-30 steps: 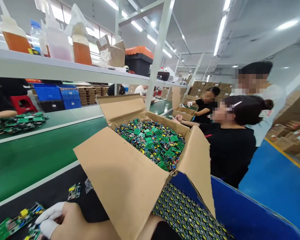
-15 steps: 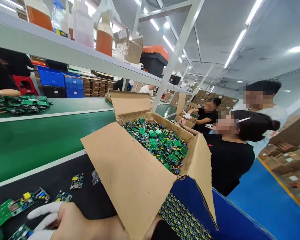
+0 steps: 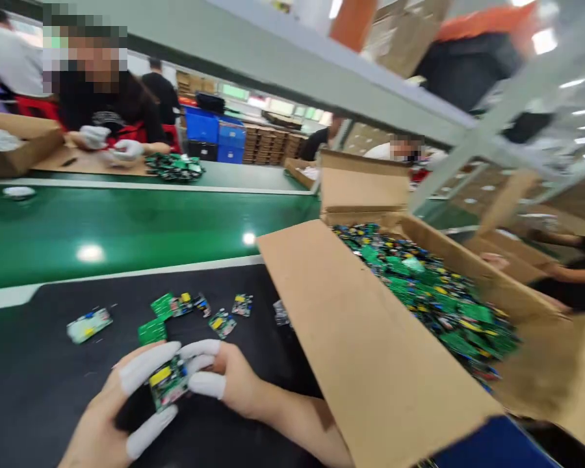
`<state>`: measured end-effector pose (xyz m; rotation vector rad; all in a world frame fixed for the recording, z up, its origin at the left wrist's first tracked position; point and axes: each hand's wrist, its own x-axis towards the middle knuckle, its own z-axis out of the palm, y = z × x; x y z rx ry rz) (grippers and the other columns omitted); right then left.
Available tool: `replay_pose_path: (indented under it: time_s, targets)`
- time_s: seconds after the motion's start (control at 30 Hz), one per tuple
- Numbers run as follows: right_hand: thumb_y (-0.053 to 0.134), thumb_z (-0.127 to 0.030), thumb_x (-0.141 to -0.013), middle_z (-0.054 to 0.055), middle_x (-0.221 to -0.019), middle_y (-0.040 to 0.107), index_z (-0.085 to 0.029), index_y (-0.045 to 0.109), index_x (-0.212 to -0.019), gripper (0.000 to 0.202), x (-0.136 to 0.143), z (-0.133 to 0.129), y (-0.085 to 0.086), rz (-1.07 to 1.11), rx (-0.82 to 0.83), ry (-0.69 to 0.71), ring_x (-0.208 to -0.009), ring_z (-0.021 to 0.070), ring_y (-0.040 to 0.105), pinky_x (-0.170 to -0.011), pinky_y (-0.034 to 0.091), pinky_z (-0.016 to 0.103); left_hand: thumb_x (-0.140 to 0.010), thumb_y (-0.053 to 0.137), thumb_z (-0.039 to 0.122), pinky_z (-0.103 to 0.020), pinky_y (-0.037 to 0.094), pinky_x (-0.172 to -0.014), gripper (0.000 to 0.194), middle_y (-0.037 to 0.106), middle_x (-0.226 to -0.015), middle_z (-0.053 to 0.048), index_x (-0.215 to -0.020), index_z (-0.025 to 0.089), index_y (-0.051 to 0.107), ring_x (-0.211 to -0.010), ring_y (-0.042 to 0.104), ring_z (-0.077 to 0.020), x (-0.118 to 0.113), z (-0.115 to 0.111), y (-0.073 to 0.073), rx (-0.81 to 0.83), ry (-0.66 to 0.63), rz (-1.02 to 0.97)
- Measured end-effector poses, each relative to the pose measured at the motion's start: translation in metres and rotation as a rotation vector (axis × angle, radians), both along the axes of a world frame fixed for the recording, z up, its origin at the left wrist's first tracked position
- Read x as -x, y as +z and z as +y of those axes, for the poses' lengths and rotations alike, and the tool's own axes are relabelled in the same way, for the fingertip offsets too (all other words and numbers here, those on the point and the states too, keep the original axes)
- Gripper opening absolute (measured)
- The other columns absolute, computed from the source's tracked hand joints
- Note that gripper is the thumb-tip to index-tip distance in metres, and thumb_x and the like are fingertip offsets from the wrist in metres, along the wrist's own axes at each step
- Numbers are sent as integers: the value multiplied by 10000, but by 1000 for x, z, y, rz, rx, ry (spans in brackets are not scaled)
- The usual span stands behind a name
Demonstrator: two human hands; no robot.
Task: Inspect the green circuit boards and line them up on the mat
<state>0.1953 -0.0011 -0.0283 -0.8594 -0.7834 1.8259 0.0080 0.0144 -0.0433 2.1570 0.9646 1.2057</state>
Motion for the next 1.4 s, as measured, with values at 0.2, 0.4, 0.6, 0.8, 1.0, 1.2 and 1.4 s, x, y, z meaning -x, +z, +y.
replay_pose_path:
  time_s: [0.2,0.4,0.6,0.8,1.0,1.2,1.4]
  targets:
    - [827,-393,-595,30,-839,653,-151,676,-954,458,-1,-2,8,68,34,153,-800,141,583,-837,430,290,-832,607,477,-381,451,-1002,450,582,-1239,-63,-1236,295,533,-1201,493,-253,0,-5,12,205,-145,-74]
    - [784,-412,-660,39,-895,649,-171,631,-1049,482,2,-5,16,118,38,236,-779,144,604,-812,451,288,-823,574,560,-458,397,-1027,508,541,-1284,-113,-1235,262,557,-1224,455,-300,-3,-9,17,295,-213,-167]
    - [778,-422,-665,51,-845,657,-136,667,-974,436,6,-8,16,118,34,322,-720,137,605,-770,471,274,-865,497,570,-427,408,-1016,493,550,-1277,-102,-1239,254,553,-1206,471,-272,-5,-7,14,160,-209,-172]
    - [780,-451,-652,58,-819,664,-133,689,-910,419,8,-11,11,98,56,366,-746,156,605,-883,461,369,-900,513,439,-438,444,-974,337,582,-1228,-99,-1168,258,602,-1180,494,-262,-8,-9,14,130,-184,-153]
    - [760,-464,-673,76,-881,659,-141,689,-930,419,7,-11,12,110,38,387,-786,172,609,-854,470,366,-893,532,427,-442,467,-944,303,607,-1176,-102,-1130,258,615,-1139,525,-260,-7,-8,15,135,-180,-154]
    - [785,-460,-634,55,-858,656,-152,686,-953,454,6,-9,17,131,-5,414,-778,165,601,-860,457,346,-878,539,477,-420,462,-949,371,548,-1272,-93,-1198,293,577,-1192,478,-263,-7,-8,18,16,-173,-101]
    - [797,-436,-606,34,-828,650,-159,693,-926,436,5,-8,21,153,14,399,-777,163,582,-820,462,320,-887,534,457,-427,437,-984,408,533,-1279,-107,-1249,268,532,-1196,476,-256,-7,-9,19,-23,-174,-97]
